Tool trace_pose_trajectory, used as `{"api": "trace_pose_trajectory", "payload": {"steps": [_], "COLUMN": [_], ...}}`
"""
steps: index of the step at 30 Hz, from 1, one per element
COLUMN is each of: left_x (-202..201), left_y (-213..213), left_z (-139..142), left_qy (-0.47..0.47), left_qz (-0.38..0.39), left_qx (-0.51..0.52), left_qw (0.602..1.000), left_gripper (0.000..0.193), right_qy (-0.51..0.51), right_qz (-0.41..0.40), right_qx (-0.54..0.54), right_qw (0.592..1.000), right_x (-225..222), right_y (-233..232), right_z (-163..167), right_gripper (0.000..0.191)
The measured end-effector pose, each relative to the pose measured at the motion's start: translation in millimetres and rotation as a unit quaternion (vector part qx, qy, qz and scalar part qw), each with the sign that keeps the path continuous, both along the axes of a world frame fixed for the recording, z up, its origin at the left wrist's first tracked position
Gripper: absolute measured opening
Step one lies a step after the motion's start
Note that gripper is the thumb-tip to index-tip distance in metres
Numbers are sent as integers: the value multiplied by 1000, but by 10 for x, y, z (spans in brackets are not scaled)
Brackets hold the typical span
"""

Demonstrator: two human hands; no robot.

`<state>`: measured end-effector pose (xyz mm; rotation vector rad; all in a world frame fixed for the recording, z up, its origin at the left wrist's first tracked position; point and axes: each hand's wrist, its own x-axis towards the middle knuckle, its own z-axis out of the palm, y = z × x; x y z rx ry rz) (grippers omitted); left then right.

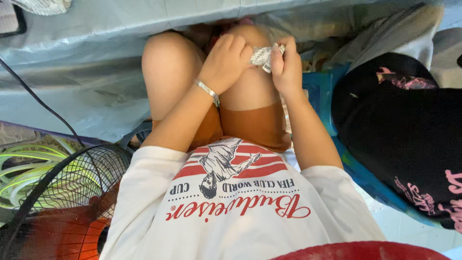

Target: The person sits at a table and wraps cups and glassware in crumpled newspaper sheets, pressing the paper around each item on their lap. They place the wrapped items back on the table and use a tape roll during the packing process.

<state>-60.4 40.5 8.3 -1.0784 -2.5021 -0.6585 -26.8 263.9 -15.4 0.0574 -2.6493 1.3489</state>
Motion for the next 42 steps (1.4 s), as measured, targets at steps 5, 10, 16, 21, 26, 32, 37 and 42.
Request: {"api": "trace_pose_trajectory", "payload": {"steps": [5, 10, 16, 21, 26, 32, 37, 42], "left_x": [195, 230, 376, 410, 458, 649, 787, 763], "left_y": [132, 47, -180, -190, -185, -10, 224, 163], "left_z": [40, 83, 83, 121, 364, 475, 389, 297], "left_qy": [120, -66, -516, -693, -575, -261, -76, -195], "left_qz": [81, 26, -182, -305, -198, -13, 155, 106], "left_qx": [-45, 23, 156, 218, 113, -3, 12, 49], "left_qw": [988, 997, 822, 616, 786, 965, 985, 974], "left_gripper": [12, 27, 35, 40, 36, 32, 26, 34], "right_qy": [-72, 10, 159, 232, 157, 102, 31, -7], "right_qz": [-55, 31, 246, 299, 206, 110, -24, 82], "right_qx": [6, 24, 15, 23, 80, 87, 91, 70], "right_qw": [996, 999, 956, 925, 963, 985, 995, 994], "right_x": [37, 126, 203, 272, 372, 331, 270, 240], "right_y": [-138, -230, -151, -196, -242, -361, -555, -491], "right_z": [392, 753, 1062, 1088, 1040, 999, 955, 994], "right_gripper": [24, 23, 11, 4, 9, 11, 20, 14]}}
